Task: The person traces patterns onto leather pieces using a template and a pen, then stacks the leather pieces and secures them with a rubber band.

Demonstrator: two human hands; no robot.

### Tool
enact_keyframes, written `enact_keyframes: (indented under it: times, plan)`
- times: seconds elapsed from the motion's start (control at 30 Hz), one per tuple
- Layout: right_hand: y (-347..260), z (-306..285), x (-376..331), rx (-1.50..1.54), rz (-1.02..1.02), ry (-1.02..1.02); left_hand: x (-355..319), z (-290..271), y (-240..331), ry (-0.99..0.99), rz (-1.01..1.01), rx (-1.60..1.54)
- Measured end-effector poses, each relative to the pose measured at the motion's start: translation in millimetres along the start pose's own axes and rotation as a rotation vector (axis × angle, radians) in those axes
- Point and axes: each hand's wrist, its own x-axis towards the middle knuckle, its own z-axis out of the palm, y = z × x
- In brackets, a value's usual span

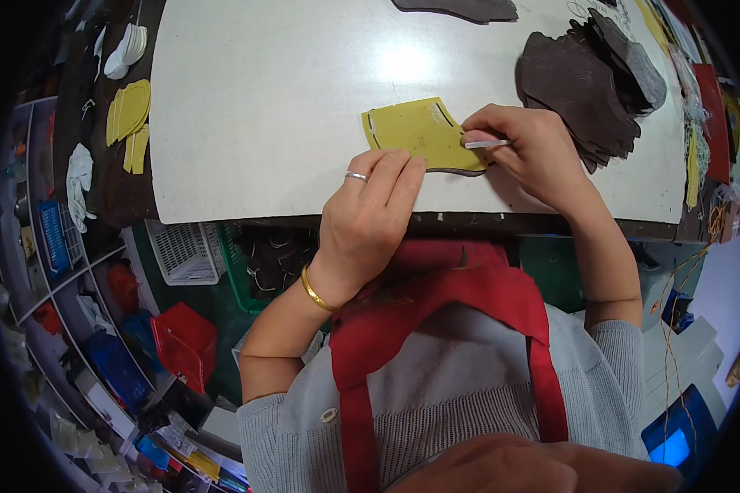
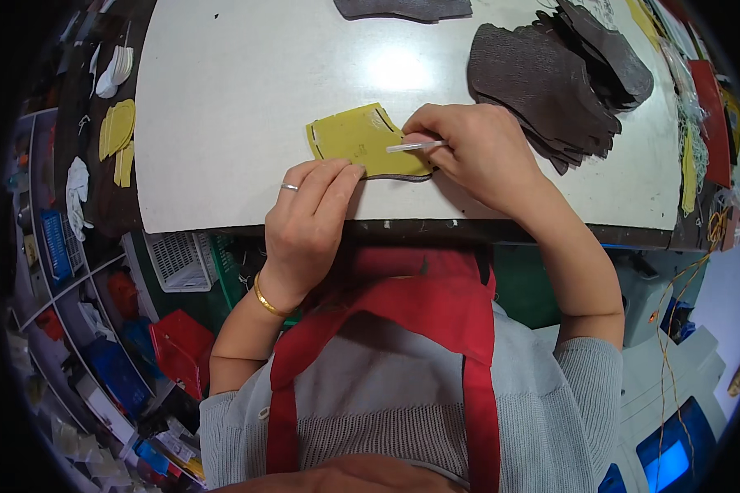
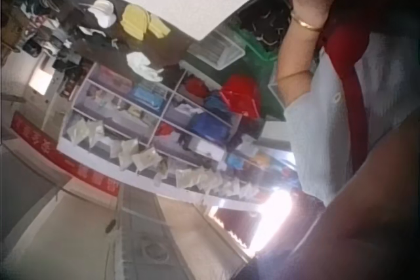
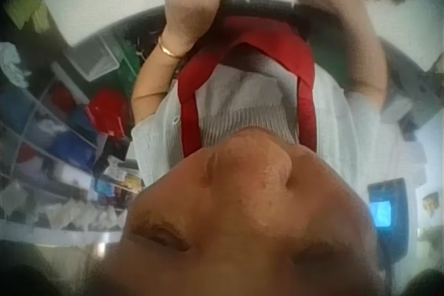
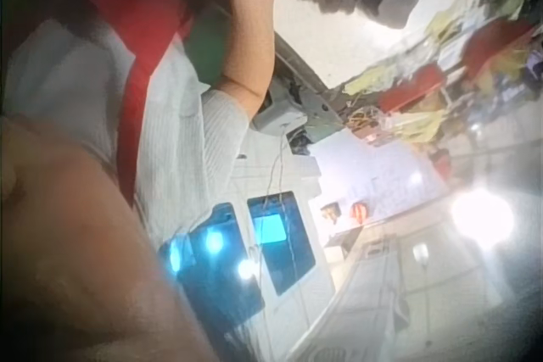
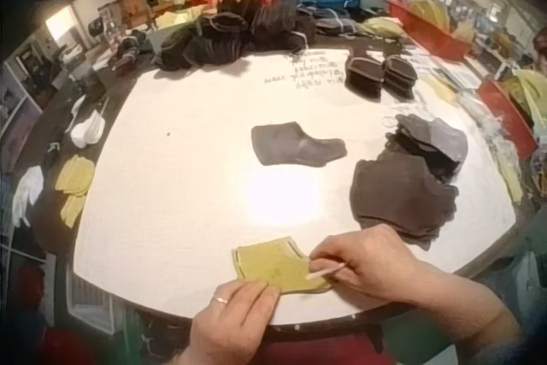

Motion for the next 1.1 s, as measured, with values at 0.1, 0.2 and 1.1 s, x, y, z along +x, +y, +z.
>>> enact_keyframes:
  times: [0.1,0.2,1.1]
  plan:
    - [8.1,-8.0,-1.4,0.032,0.023,0.016,6.8,-2.4,4.0,-0.089,0.044,0.127]
    - [15.8,-21.9,-11.3,0.098,0.14,0.015,11.4,-3.5,6.9,-0.172,0.056,0.209]
    - [-33.7,25.0,79.7,-0.24,-0.519,0.198,10.9,16.3,40.4,-0.184,0.154,0.32]
